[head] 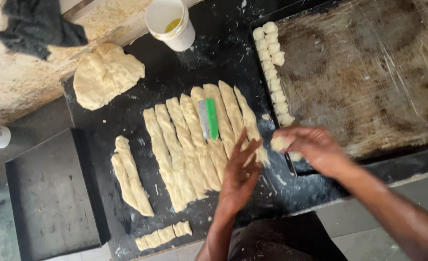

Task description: The person cuts long strips of dough into smaller portions using a green plastic scraper and places the portions onto a metal baking sheet.

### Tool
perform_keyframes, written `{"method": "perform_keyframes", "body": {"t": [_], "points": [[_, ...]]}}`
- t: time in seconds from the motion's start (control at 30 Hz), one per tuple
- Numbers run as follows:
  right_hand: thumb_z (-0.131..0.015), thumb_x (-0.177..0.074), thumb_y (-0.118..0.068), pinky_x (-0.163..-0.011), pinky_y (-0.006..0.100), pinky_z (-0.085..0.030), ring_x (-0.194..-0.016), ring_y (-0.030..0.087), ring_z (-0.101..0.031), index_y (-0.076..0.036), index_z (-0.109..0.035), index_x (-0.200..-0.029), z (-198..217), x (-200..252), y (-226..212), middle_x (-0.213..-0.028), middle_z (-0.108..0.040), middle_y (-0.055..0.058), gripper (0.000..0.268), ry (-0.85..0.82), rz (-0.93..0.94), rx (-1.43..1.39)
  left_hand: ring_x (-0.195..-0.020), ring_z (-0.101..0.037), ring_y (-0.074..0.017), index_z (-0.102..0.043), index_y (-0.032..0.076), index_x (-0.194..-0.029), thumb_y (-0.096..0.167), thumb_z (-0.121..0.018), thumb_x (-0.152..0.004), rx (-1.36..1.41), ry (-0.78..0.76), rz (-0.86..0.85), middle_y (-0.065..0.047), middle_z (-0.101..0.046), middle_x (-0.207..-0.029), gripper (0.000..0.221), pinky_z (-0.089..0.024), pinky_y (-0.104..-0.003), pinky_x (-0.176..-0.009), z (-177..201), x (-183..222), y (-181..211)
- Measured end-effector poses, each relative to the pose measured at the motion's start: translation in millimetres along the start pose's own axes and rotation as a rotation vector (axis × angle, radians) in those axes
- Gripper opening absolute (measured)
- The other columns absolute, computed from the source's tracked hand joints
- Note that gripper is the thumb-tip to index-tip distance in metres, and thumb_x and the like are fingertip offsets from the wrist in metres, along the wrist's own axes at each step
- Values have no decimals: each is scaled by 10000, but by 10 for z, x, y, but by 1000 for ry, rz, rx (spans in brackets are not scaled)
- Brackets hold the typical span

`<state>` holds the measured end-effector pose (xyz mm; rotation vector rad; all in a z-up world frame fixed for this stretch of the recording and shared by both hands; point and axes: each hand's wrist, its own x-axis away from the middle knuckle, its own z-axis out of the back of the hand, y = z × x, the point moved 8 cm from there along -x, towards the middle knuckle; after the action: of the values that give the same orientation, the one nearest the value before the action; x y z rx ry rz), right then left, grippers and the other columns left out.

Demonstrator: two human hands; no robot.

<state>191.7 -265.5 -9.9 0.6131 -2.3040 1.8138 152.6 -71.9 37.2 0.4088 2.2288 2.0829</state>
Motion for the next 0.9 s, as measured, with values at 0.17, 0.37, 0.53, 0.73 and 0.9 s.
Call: {"method": "perform_keyframes", "body": {"t": [0.17, 0.37, 0.53, 0.73, 0.9], "points": [[-673, -1039, -92, -777, 343, -694, -1040, 244, -758, -51, -681, -1235, 661, -487, -1277, -1169, -730, 162, 200, 67, 672, 231, -1270, -677, -300, -715, 40, -1239, 91, -574, -1000, -161, 326, 97, -150, -528, -1544, 282, -552, -429, -1023, 681, -58, -35], [-712, -868, -357, -884, 516, -550, -1095, 395, -635, 93, -566, -1416, 524, -1312, -801, -1253, -632, 275, 724, 229, 641, 1320, -1223, -660, -288, -734, 28, -1151, 56, -629, -952, -510, 614, 155, -187, -584, -1408, 227, -571, -417, -1007, 1792, 965, -715], [-764, -853, -329, -1052, 592, -438, -1312, 458, -503, -3, -605, -1350, 415, -1231, -666, -1464, -495, 275, 615, 194, 750, 1544, -1134, -704, -263, -721, 170, -1186, 46, -736, -907, -943, 847, -70, -109, -668, -1237, 306, -545, -445, -1073, 2537, 2284, -930], [-747, -893, -291, -965, 507, -516, -1204, 377, -623, -66, -658, -1203, -566, -1185, -322, -1354, -581, 201, 393, 172, 871, 1747, -1212, -570, -314, -766, 172, -1188, 114, -817, -825, -1267, 810, 130, -87, -658, -1260, 371, -411, -489, -1073, 2401, 2690, -507], [-739, -997, -230, -951, 447, -542, -1158, 326, -660, -66, -697, -1202, -876, -131, 1, -1276, -646, 163, 266, 229, 811, 1493, -1180, -549, -360, -761, 147, -1172, 226, -848, -713, -1251, 514, -41, -118, -664, -1232, 474, -423, -502, -990, 2071, 2567, -761]]}}
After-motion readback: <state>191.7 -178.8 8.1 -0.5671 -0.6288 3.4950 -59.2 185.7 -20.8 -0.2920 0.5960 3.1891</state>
